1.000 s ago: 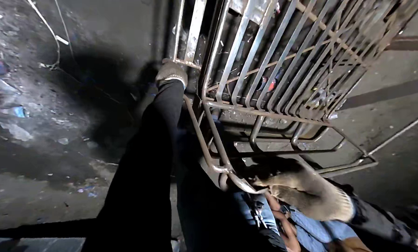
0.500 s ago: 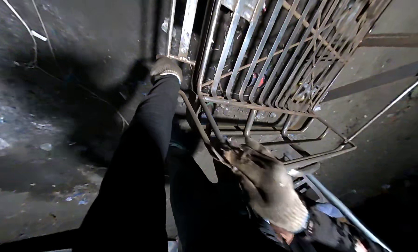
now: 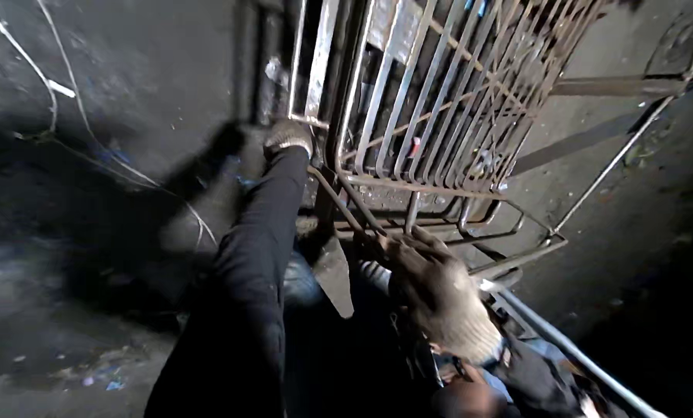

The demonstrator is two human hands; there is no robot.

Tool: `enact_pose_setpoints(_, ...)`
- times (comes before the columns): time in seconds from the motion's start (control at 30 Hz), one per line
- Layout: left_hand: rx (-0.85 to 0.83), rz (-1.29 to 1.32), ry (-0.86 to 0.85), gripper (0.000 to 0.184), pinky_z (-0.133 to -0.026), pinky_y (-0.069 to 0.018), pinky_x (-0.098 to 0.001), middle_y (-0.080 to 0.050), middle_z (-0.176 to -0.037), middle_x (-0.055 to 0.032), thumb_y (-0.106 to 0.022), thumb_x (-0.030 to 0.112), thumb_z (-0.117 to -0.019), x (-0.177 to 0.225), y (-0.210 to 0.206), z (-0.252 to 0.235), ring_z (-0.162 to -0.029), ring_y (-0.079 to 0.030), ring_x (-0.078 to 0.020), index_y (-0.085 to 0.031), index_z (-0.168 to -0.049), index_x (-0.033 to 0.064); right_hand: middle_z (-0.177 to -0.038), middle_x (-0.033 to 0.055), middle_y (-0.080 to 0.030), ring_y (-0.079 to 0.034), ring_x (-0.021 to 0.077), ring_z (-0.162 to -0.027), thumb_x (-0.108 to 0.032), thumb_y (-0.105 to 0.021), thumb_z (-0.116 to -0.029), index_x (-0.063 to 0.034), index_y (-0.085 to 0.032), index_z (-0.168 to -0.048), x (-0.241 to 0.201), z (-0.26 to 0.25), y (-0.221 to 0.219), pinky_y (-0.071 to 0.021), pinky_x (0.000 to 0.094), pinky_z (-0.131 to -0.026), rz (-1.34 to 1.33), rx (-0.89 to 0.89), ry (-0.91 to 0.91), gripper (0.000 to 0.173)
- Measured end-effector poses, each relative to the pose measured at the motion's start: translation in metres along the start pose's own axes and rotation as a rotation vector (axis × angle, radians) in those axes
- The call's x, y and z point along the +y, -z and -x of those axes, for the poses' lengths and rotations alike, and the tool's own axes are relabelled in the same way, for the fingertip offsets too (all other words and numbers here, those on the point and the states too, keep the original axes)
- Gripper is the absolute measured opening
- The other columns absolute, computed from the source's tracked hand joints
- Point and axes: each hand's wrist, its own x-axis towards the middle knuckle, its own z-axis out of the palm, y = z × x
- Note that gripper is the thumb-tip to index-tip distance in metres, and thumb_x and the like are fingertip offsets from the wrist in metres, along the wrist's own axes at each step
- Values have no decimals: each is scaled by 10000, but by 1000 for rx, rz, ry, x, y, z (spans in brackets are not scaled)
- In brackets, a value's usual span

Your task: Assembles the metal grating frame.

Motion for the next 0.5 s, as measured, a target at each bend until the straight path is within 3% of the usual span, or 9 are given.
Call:
enact_pose_setpoints(0.07, -33, -96, -91, 623, -920, -473, -724, -533, -1318, -407, -693, 242, -910, -4, 5, 1, -1228, -540, -564, -492, -1332, -170, -1183, 58, -755, -675, 231, -1200, -244, -541, -981, -131, -760, -1208, -1, 9, 5, -464, 492, -1133, -15, 18, -2, 335)
enact_pose_setpoints(0.13, -23, -30, -64, 711, -941, -472, -704, -523, -1335, -407, -709, 260, -886, -8, 6, 0, -1243, -538, -553, -438, -1384, -169, -1199, 57, -751, -660, 247, -1227, -228, -544, -982, -127, -755, -1214, -4, -2, 1, -455, 502, -1140, -22, -22, -18, 329)
enact_pose_setpoints(0.2, -32, 10, -70, 783, -971, -452, -699, -501, -1358, -412, -734, 256, -869, -8, 3, 3, -1269, -517, -551, -380, -1422, -171, -1175, 70, -746, -669, 248, -1186, -238, -566, -954, -134, -757, -1197, -3, 2, -6, -498, 496, -1077, -39, -33, -77, 326)
enact_pose_setpoints(0.23, -40, -7, -93, 757, -970, -460, -698, -509, -1353, -405, -732, 260, -872, -11, 0, 6, -1264, -525, -545, -406, -1406, -166, -1191, 75, -739, -669, 237, -1181, -230, -563, -964, -129, -748, -1217, -3, 9, -4, -515, 480, -1059, -64, -11, -86, 330)
enact_pose_setpoints(0.3, -7, -59, -156, 666, -941, -478, -703, -536, -1331, -393, -716, 283, -879, -14, 3, -8, -1230, -555, -538, -497, -1334, -151, -1190, 62, -742, -675, 197, -1169, -213, -560, -972, -125, -752, -1206, -5, 27, 12, -529, 440, -1055, -111, 43, -104, 315)
enact_pose_setpoints(0.37, -36, -78, -178, 668, -924, -506, -681, -495, -1379, -389, -696, 281, -892, -19, -2, -14, -1220, -570, -523, -475, -1353, -149, -1172, 37, -741, -666, 154, -1169, -214, -556, -989, -113, -759, -1140, -5, 55, 40, -516, 418, -1081, -178, 24, -137, 272)
enact_pose_setpoints(0.43, -69, -23, -206, 613, -941, -511, -659, -472, -1402, -381, -644, 231, -946, -23, 1, -15, -1235, -561, -514, -444, -1372, -163, -1213, 19, -731, -650, 145, -1197, -222, -534, -995, -111, -750, -1173, -1, 81, 62, -499, 417, -1103, -153, 84, -153, 301)
enact_pose_setpoints(0.47, -71, 100, -196, 606, -962, -499, -647, -501, -1395, -346, -563, 243, -996, -30, 5, -11, -1240, -572, -486, -373, -1447, -114, -1221, 30, -731, -651, 167, -1202, -220, -522, -1001, -92, -742, -1188, 1, 89, 65, -491, 433, -1113, -141, 179, -157, 316)
enact_pose_setpoints(0.5, -35, 273, -186, 585, -967, -494, -643, -569, -1360, -288, -499, 334, -1026, -41, 9, -5, -1226, -600, -448, -371, -1488, 0, -1228, 46, -733, -656, 182, -1208, -208, -520, -1004, -67, -735, -1203, 2, 95, 65, -484, 435, -1126, -158, 284, -173, 326)
